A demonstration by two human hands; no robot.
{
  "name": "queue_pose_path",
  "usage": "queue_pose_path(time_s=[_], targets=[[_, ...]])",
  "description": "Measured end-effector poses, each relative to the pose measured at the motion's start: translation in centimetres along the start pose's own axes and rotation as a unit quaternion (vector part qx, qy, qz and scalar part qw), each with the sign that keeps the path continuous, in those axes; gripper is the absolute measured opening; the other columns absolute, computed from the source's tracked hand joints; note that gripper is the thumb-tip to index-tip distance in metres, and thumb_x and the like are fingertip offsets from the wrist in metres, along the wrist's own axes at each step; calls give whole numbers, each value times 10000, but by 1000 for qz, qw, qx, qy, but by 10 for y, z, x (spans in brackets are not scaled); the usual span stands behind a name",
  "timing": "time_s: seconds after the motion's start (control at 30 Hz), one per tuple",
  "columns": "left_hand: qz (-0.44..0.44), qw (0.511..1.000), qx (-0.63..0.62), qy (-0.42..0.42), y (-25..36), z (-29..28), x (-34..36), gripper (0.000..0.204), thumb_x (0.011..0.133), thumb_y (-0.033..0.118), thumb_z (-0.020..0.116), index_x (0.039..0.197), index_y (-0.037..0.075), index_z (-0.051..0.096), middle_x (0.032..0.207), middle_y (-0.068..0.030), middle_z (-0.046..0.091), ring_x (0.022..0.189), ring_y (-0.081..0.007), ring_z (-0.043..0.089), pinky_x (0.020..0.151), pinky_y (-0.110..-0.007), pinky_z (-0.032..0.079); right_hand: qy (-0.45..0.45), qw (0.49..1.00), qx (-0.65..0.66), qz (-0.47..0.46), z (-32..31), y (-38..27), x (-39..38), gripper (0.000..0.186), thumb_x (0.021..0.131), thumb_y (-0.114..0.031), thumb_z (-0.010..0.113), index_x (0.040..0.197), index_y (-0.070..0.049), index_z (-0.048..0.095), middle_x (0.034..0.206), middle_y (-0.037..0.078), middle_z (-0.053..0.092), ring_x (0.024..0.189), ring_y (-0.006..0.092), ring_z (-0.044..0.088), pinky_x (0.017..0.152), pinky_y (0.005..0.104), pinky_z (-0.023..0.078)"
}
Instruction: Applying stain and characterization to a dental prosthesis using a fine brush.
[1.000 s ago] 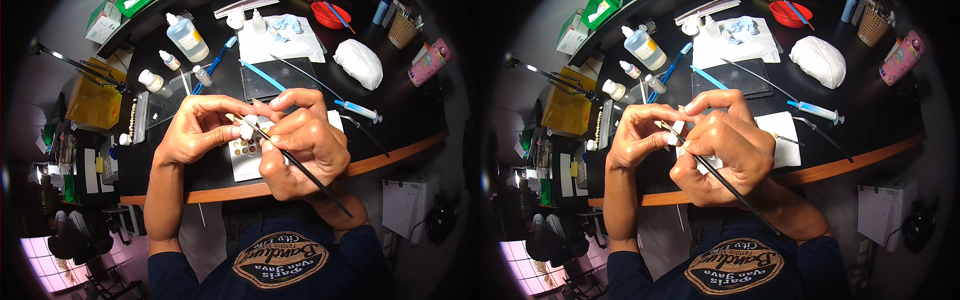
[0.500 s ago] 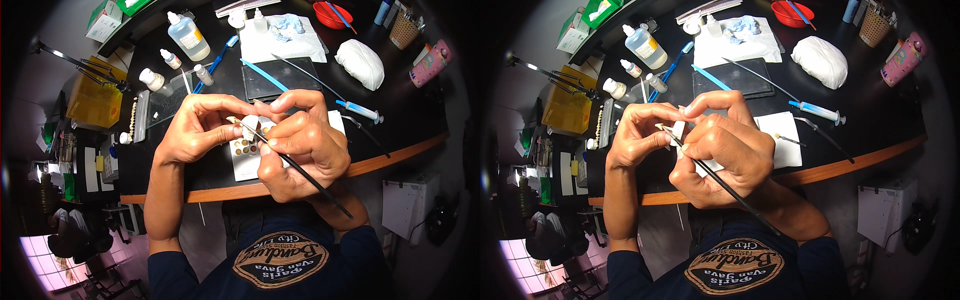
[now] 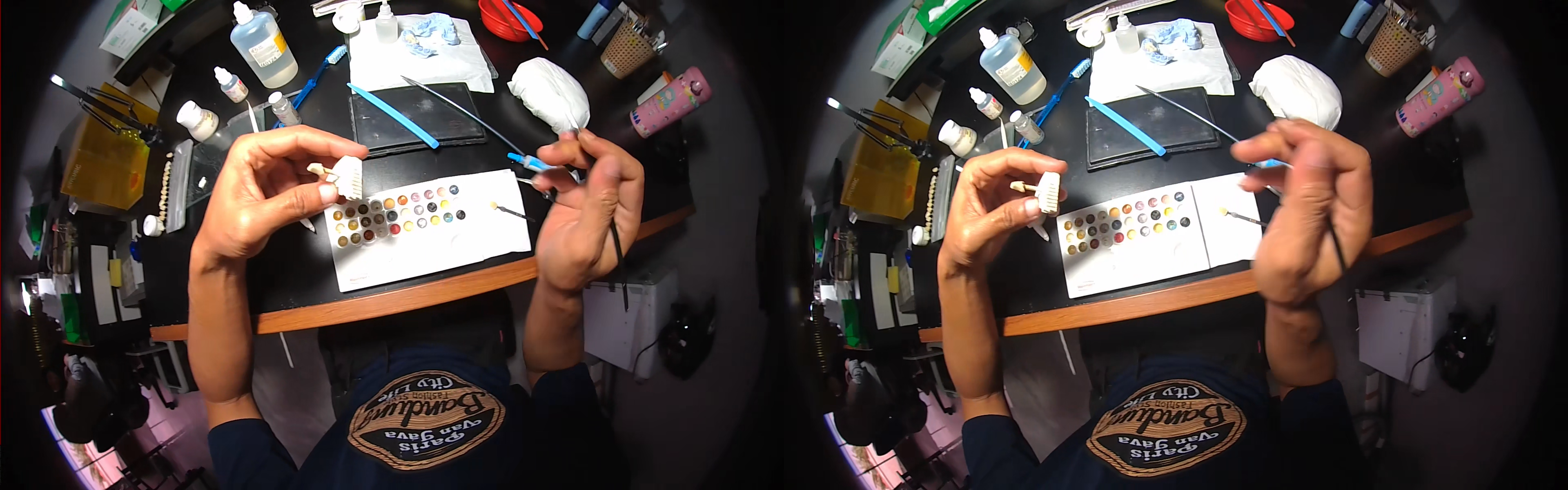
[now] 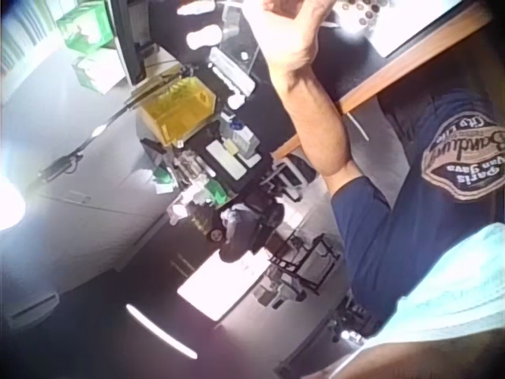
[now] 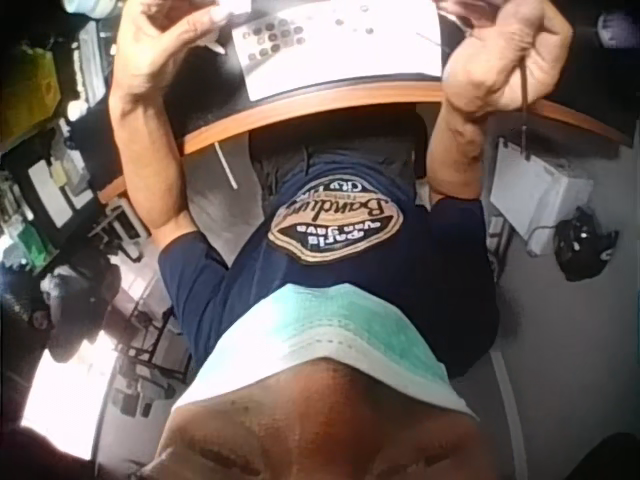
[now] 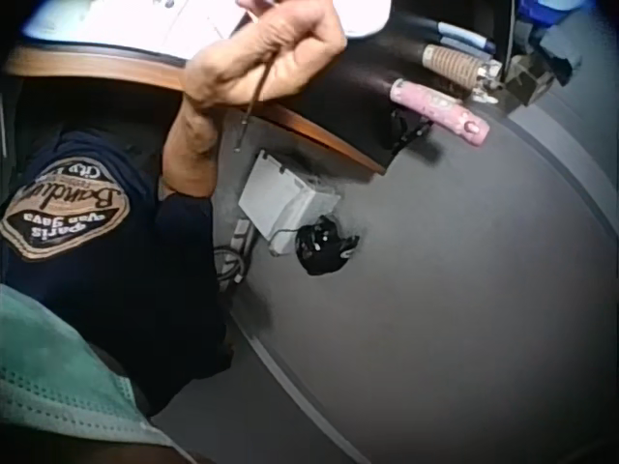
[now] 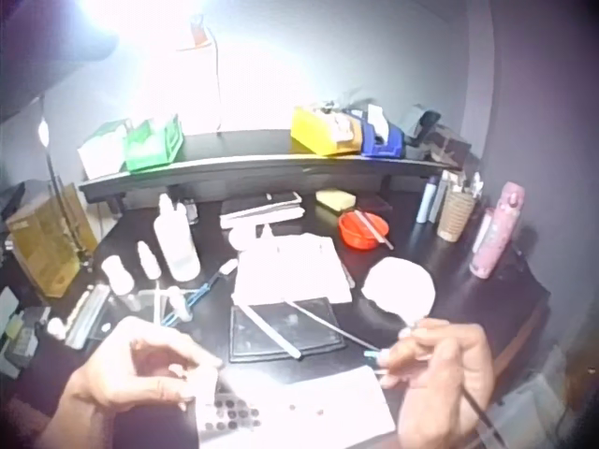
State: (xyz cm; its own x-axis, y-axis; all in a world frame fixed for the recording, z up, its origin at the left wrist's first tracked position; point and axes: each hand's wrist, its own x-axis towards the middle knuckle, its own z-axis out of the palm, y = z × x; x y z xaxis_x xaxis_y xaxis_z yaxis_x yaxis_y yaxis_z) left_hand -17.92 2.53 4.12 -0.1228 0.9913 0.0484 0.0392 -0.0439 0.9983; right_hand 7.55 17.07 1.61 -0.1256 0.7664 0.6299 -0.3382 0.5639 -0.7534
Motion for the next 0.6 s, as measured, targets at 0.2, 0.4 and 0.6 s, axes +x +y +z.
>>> queue_pose_path(time_s=[0.2,0.4,0.6], targets=[[68,997,-14,21,-3,-8,-3,390,849,90,718,1207,-62,689,973,-91,709,837,-101,646,770,-236,527,-134,966,-204,82,-58,9,17,95,1007,-73,648,1001,14,687,881,67,729,720,64,584,617,227,447],[90,991,8,96,1,-26,-8,413,848,166,695,1197,-53,701,964,-89,695,872,-131,656,826,-273,534,-198,894,-400,-25,-65,2,26,57,863,10,745,883,-3,694,798,63,691,641,95,593,615,231,469],[148,978,-1,144,7,-48,-17,349,866,178,663,1121,-53,723,1035,-109,712,892,-138,642,826,-283,515,-296,877,-371,-80,-22,9,42,112,827,2,739,913,16,667,806,142,694,690,259,693,648,332,531]])
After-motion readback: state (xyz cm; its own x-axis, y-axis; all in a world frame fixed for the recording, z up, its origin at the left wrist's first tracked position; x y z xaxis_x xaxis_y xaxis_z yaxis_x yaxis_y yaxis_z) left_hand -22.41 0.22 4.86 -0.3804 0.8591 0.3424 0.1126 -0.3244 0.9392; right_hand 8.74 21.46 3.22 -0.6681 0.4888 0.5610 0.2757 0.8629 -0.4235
